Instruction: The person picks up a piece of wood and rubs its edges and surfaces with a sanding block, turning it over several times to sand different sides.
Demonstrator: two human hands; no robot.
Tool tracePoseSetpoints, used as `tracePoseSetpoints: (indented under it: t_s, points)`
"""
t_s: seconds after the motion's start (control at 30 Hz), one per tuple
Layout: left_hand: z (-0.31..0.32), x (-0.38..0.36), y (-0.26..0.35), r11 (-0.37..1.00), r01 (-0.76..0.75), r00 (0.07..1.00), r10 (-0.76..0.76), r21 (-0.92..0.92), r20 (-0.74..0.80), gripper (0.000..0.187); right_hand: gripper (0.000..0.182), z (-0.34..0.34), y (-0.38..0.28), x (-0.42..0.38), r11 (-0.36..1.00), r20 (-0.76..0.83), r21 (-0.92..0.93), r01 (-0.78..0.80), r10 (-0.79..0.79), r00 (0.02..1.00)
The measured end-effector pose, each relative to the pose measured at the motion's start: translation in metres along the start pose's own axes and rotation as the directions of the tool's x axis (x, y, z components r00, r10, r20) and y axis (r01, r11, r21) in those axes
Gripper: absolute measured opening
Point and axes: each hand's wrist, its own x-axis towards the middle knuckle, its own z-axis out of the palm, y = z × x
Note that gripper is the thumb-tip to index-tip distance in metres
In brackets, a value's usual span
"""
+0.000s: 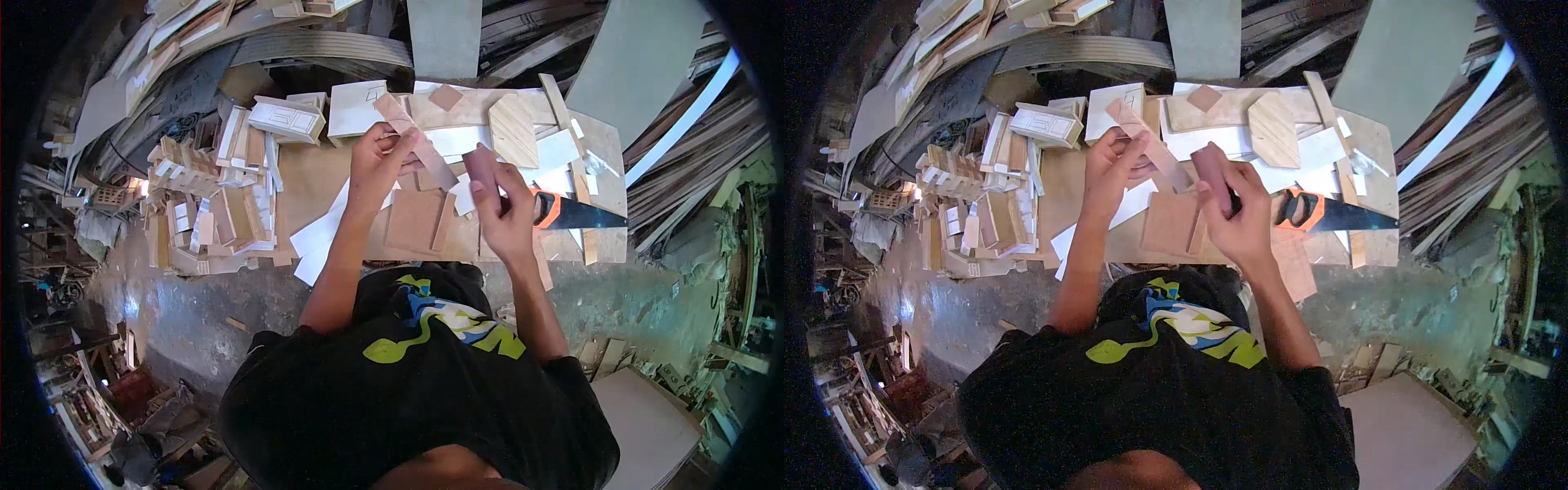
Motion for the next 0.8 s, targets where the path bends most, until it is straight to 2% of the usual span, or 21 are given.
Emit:
tracePoseSetpoints:
  t_s: [0.07,0.1,0.2,0.33,0.47,0.5,0.67,0.77,0.8]
  points:
    - [-0.002,0.002,-0.003,0.999,-0.034,0.999,0.034,-0.03,0.009,0.027,0.047,-0.001,-0.013,0.0,0.9,0.045,-0.336,0.278,-0.279,0.959]
    - [-0.002,0.002,-0.002,1.0,-0.012,1.0,0.012,-0.022,0.009,0.027,0.047,0.001,-0.012,0.0,0.87,0.053,-0.348,0.35,-0.355,0.934]
    - [0.003,0.0,0.003,0.999,0.034,0.999,-0.034,-0.014,0.014,0.026,0.047,0.009,-0.008,0.004,0.772,0.094,-0.474,0.423,-0.433,0.897]
    - [0.0,0.007,0.004,1.0,0.007,1.0,-0.007,-0.014,0.004,0.025,0.046,0.006,-0.013,0.007,0.703,0.148,-0.557,0.443,-0.44,0.886]
    - [0.008,0.008,-0.005,0.999,0.003,0.997,0.0,-0.045,0.073,0.024,0.037,0.003,-0.011,0.011,0.743,0.093,-0.526,0.414,-0.434,0.896]
    - [0.01,0.01,-0.007,0.999,0.001,0.997,0.002,-0.047,0.075,0.026,0.035,0.005,-0.017,0.022,0.728,0.067,-0.531,0.433,-0.473,0.879]
    - [-0.009,0.024,0.012,0.999,-0.026,1.0,0.026,-0.019,-0.005,0.031,0.035,-0.005,-0.013,0.013,0.728,0.099,-0.526,0.44,-0.461,0.882]
    - [0.003,0.02,0.026,0.991,-0.123,0.992,0.122,-0.055,-0.033,0.03,0.037,-0.006,-0.014,0.012,0.776,0.105,-0.517,0.361,-0.361,0.927]
    - [0.003,0.023,0.03,0.982,-0.176,0.984,0.173,-0.069,-0.049,0.03,0.037,-0.008,-0.015,0.014,0.78,0.095,-0.504,0.371,-0.377,0.921]
